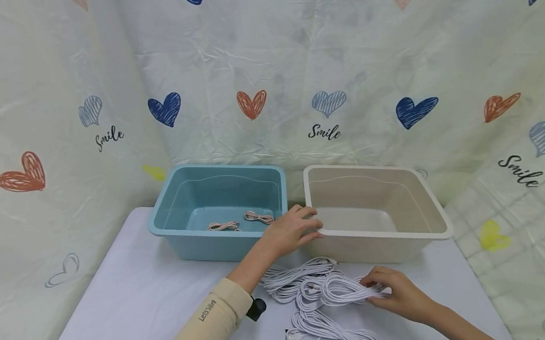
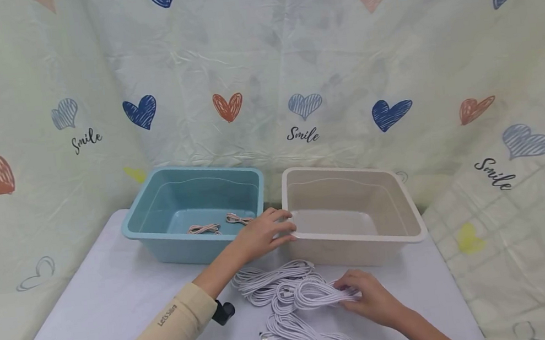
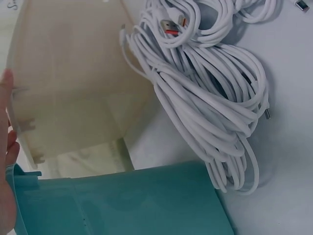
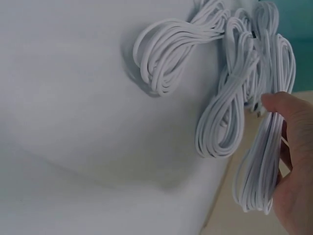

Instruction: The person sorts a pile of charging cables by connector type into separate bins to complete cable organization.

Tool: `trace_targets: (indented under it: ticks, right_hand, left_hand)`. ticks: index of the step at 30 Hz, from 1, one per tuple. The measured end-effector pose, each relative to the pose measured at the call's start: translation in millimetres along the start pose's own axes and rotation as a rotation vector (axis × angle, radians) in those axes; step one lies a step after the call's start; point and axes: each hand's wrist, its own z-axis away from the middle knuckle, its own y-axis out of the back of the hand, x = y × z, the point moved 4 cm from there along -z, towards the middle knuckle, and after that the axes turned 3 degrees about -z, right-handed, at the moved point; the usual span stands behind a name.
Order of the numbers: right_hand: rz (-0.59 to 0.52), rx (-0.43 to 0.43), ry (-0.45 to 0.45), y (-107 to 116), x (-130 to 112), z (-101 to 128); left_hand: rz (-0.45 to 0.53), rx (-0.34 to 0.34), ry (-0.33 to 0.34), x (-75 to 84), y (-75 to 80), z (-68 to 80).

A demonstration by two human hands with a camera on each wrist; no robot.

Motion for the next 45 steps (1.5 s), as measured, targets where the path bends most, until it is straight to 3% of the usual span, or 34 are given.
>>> trace_targets:
  ticks: [11,22,31,45]
  right_hand:
    - [0.028,-0.018,-0.028,40.0,-15.2,-15.6]
    - [0.114,0.028,-0.071,89.8,-20.6,-40.5]
    - [0.177,0.008,-0.216,119.2,-19.0,-59.4]
    - [0.18,0.001,-0.344,141.5,1.1,-96.5]
  left_hand:
    - [0.015,-0.021,0.0,-3.3,-1.7,1.7]
    - [0.051,0.02,-0.02,-2.6,0.4,3.0]
    - [0.074,0.041,-0.026,-1.6,-1.7,2.6]
    - [0.125,0.045,-0.014,-1.9,2.5,0.6]
